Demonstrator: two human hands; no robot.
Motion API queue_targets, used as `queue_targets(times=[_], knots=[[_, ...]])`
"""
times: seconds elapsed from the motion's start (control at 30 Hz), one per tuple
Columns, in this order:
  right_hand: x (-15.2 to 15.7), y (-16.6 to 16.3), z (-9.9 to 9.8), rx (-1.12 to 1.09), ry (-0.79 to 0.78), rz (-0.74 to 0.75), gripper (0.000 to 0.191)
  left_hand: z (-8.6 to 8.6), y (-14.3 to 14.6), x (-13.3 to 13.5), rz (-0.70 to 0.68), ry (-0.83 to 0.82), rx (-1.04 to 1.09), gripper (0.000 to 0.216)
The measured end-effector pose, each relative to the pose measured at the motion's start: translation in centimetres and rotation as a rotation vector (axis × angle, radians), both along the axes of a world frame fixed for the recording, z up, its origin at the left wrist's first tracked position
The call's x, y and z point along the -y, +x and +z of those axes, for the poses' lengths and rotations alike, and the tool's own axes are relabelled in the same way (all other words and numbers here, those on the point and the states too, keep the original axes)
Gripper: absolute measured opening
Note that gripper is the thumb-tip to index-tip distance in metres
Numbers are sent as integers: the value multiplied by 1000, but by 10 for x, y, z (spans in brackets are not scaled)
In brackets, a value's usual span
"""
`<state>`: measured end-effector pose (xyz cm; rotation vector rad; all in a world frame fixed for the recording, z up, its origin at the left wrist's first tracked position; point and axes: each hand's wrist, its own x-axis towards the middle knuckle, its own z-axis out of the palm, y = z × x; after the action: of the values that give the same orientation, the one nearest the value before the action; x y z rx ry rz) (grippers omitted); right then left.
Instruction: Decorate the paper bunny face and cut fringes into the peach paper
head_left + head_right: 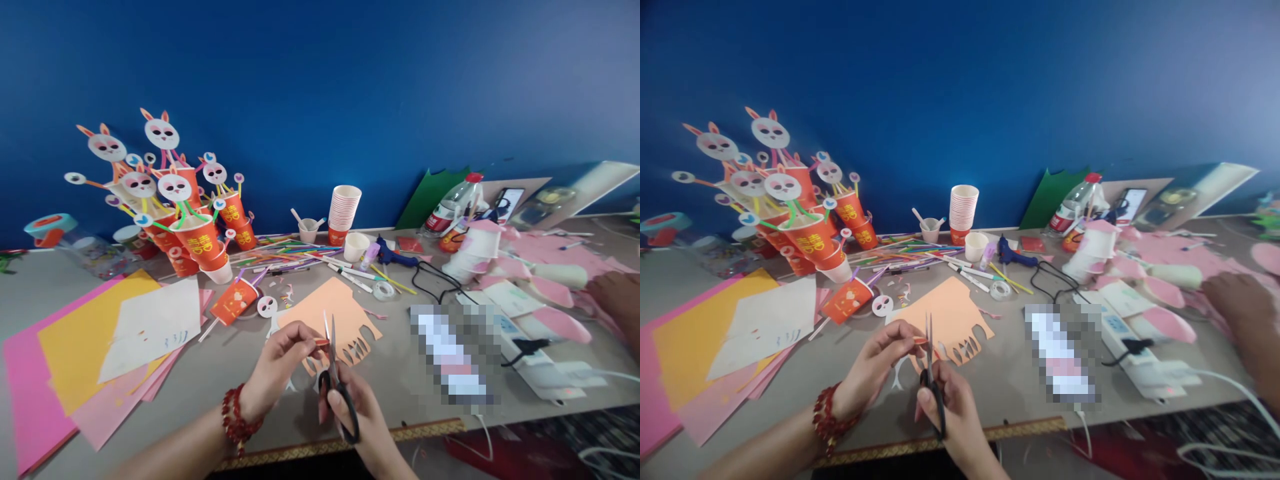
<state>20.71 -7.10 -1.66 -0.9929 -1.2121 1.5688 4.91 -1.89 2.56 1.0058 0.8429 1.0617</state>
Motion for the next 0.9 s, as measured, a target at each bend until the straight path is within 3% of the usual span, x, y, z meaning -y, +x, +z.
queue_targets(times=[0.3,0.9], knots=[[-7,-6,10,13,63,-40,48,-5,2,5,-26,-29,48,19],[-5,-10,4,-25,56,-38,43,-11,6,8,31,-3,24,16]])
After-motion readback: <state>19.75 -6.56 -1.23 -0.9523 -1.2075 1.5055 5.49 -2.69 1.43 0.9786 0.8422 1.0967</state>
